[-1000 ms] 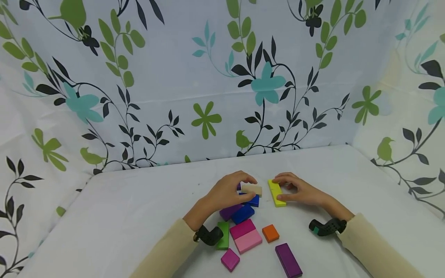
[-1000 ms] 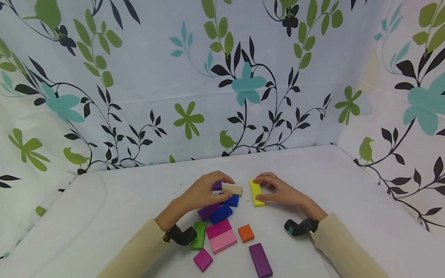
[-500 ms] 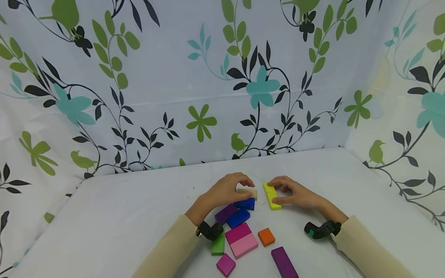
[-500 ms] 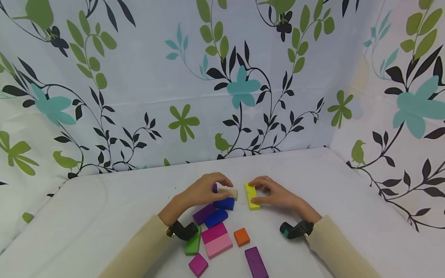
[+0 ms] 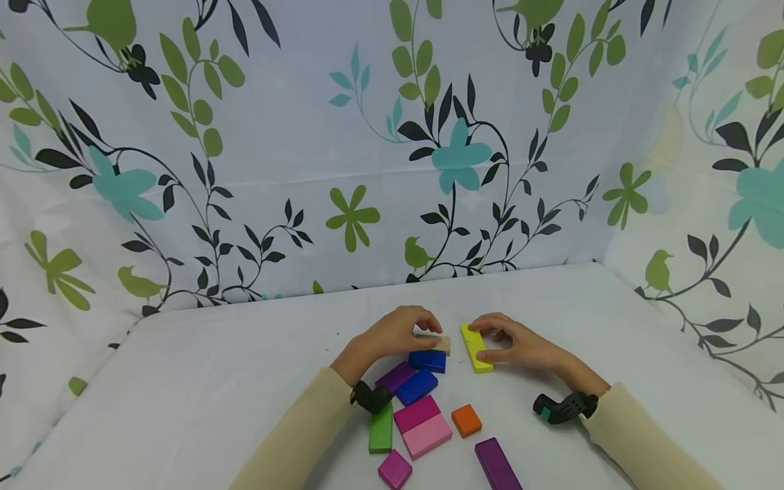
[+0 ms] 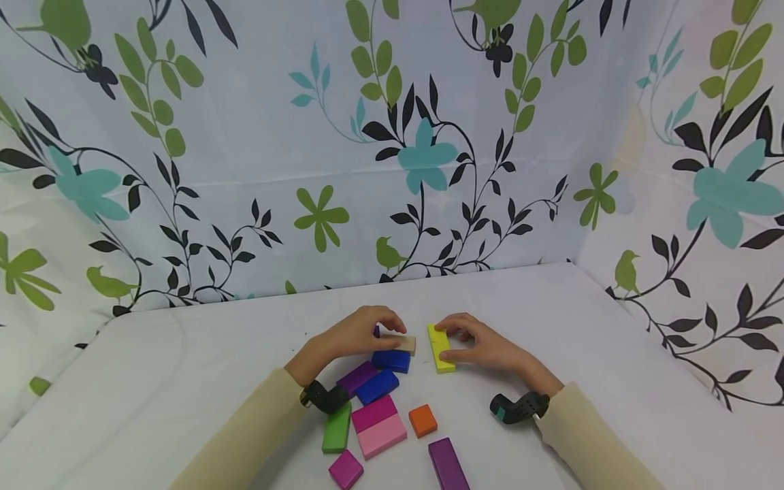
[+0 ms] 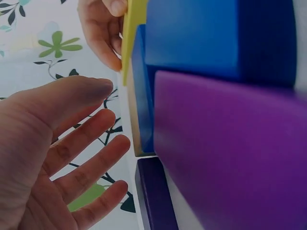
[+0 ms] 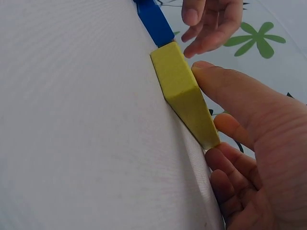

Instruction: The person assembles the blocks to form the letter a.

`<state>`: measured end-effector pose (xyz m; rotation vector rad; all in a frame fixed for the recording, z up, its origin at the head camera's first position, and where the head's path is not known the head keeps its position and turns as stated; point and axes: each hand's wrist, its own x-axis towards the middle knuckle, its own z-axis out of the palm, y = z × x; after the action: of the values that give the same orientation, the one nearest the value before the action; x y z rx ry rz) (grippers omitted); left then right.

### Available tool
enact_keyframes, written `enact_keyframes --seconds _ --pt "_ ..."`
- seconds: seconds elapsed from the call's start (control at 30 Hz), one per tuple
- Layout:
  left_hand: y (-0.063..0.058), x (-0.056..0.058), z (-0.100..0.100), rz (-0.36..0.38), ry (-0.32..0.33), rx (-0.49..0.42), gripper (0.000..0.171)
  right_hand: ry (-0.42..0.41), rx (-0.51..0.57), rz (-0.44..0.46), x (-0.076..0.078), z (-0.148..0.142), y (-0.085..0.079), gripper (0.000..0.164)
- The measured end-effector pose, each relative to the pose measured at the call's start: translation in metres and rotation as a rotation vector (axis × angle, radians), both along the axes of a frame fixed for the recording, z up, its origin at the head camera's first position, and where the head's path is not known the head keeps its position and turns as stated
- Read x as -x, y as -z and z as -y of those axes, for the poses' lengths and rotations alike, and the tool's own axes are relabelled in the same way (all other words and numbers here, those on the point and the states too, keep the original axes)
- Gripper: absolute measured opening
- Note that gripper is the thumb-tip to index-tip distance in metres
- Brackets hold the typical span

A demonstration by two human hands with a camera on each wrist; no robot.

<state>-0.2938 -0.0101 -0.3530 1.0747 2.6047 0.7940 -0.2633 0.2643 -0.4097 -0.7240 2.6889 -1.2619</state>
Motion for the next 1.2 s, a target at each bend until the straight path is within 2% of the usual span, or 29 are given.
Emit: enact_keyframes --seconds 0.23,0.5,0.93,1.2 --pt "0.003 0.005 -0.004 0.006 -0.028 0.073 0.027 0.002 0.003 0.007 0.001 -0.001 0.0 0.05" --pt "0.004 0.007 -0.006 -0.013 -0.034 0.138 0.02 0.012 -0.004 -0.003 -0.001 0.0 -0.001 0.051" --pt "0.004 0.01 -0.01 -0.027 -0.05 0.175 0.023 0.026 0.0 0.006 -0.001 -0.001 -0.001 0.051" --pt "0.003 0.013 -0.018 -0.089 -0.061 0.203 0.024 0.011 0.007 -0.011 0.002 -0.002 0.002 0.05"
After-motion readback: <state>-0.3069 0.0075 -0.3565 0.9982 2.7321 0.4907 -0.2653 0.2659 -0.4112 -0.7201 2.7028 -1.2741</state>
